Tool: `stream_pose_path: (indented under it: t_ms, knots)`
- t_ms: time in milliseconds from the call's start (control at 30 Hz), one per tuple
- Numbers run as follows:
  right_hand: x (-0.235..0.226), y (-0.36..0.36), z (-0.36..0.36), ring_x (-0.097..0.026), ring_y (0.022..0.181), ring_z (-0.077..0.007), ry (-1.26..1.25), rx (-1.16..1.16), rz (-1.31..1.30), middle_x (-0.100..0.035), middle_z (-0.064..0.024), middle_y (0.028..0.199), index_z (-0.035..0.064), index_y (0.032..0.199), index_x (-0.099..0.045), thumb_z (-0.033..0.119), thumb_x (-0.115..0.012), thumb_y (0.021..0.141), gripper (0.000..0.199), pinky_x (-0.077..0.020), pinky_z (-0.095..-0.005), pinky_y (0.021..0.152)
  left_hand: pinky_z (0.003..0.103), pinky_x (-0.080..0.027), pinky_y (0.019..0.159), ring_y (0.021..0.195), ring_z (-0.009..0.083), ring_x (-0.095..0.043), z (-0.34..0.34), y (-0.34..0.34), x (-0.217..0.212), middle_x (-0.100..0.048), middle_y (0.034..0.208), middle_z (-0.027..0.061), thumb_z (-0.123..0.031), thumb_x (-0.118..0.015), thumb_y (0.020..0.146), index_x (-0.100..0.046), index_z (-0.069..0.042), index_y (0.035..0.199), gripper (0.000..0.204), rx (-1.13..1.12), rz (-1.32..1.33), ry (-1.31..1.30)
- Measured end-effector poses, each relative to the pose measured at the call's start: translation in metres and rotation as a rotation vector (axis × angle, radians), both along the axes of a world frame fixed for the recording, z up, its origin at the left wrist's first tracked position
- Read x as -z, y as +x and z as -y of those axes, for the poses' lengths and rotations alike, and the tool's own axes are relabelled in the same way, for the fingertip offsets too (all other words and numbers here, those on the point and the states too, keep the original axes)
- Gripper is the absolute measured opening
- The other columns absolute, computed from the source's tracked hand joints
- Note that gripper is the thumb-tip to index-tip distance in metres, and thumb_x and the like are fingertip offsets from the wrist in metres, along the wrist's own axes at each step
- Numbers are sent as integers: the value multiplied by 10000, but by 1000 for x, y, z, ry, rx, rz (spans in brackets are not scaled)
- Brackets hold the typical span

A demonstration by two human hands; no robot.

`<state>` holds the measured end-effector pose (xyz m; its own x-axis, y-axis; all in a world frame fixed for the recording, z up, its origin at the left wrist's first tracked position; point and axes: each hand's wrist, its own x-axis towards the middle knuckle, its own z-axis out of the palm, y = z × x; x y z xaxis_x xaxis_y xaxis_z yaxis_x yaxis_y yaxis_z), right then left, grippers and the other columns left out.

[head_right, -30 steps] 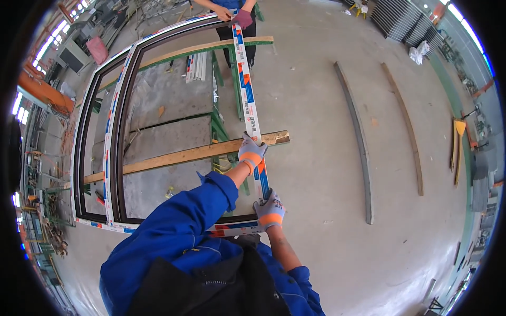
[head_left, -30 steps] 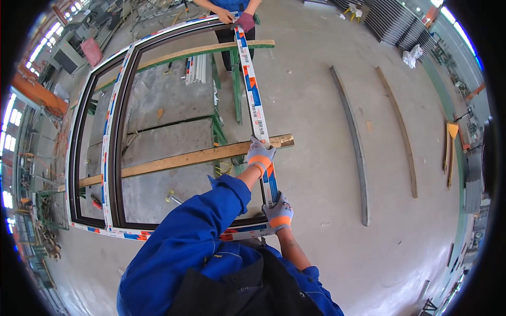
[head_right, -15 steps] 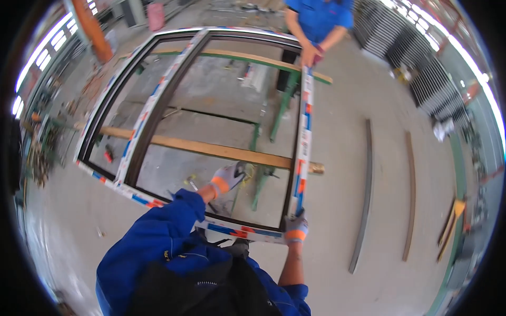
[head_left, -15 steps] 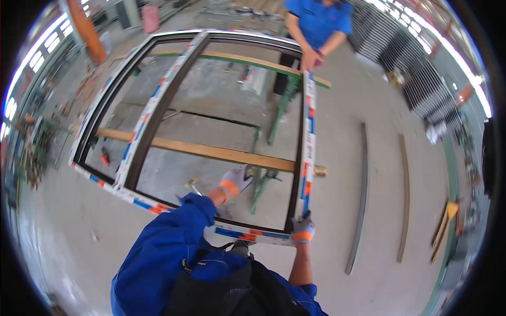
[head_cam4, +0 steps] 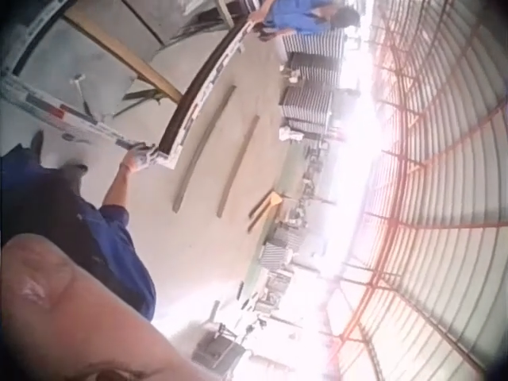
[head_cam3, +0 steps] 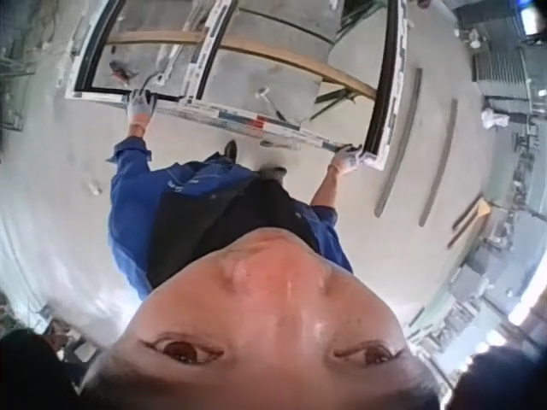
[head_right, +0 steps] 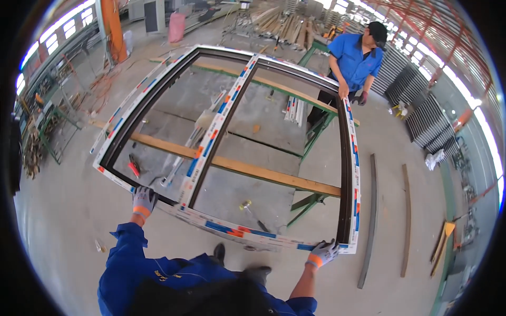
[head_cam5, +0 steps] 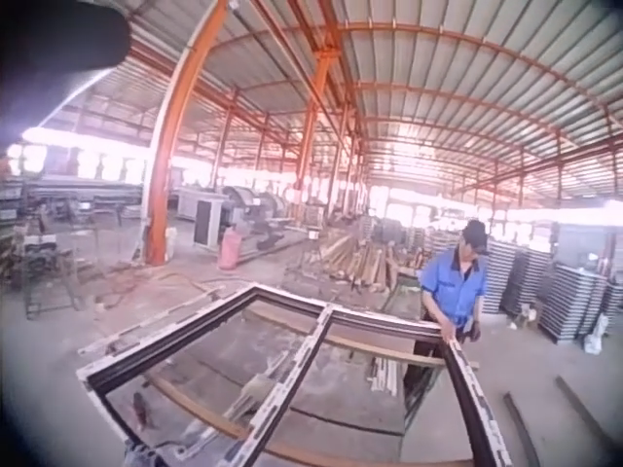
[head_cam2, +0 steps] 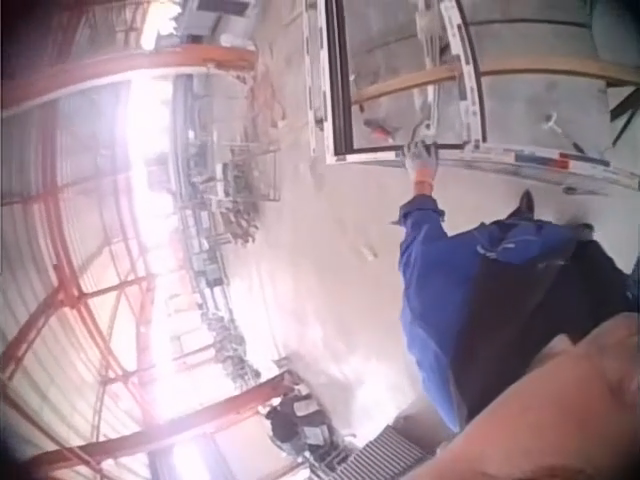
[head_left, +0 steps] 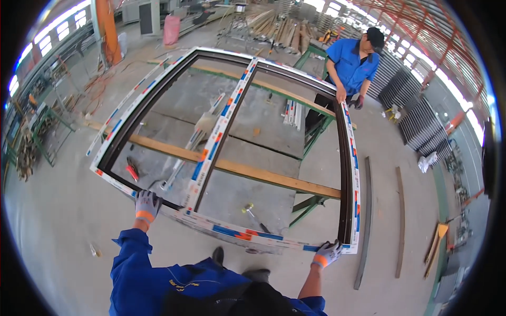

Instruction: Measuring, cutting, and assembling metal window frame components using a miter saw and hand tools.

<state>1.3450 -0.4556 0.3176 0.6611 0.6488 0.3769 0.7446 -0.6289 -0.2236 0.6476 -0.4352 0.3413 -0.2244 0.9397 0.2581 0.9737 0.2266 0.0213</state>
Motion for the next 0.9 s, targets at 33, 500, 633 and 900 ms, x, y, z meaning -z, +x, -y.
stream_pose_path:
  t_ms: [33, 500, 633, 900]
  knots:
    - [6, -21, 15, -439, 1272, -368, 24, -74, 64, -496, -208, 1351, 4, 1265, -543, 222, -623, 846, 479, -344, -444, 1073, 502, -293, 1061, 1140, 353, -483, 6, -18, -10, -583, 1147, 148, -407, -641, 805, -596, -72, 1167, 495, 158, 60, -134]
    - [164, -307, 340, -620, 1002, -341, -224, 25, -808, -638, -178, 1143, 37, 1156, -597, 339, -634, 861, 423, -490, -440, 878, 419, -437, 968, 1120, 302, -580, -71, -211, 27, -636, 1156, 140, -557, -653, 757, -594, -83, 1151, 619, 415, -195, -489]
    - [170, -422, 462, -652, 765, -312, -135, 240, -998, -688, -147, 843, 35, 902, -656, 327, -616, 871, 297, -512, -452, 694, 431, -474, 916, 1091, 306, -606, -75, -204, 11, -642, 1155, 149, -524, -642, 777, -614, -85, 1138, 569, 405, -235, -522]
    - [160, -585, 577, -531, 552, -190, 90, 538, -1408, -600, -68, 684, 79, 836, -619, 276, -618, 893, 205, -411, -344, 484, 454, -501, 871, 1005, 352, -645, -93, -199, 7, -676, 1077, 184, -467, -592, 811, -675, -72, 1055, 472, 628, -69, -547]
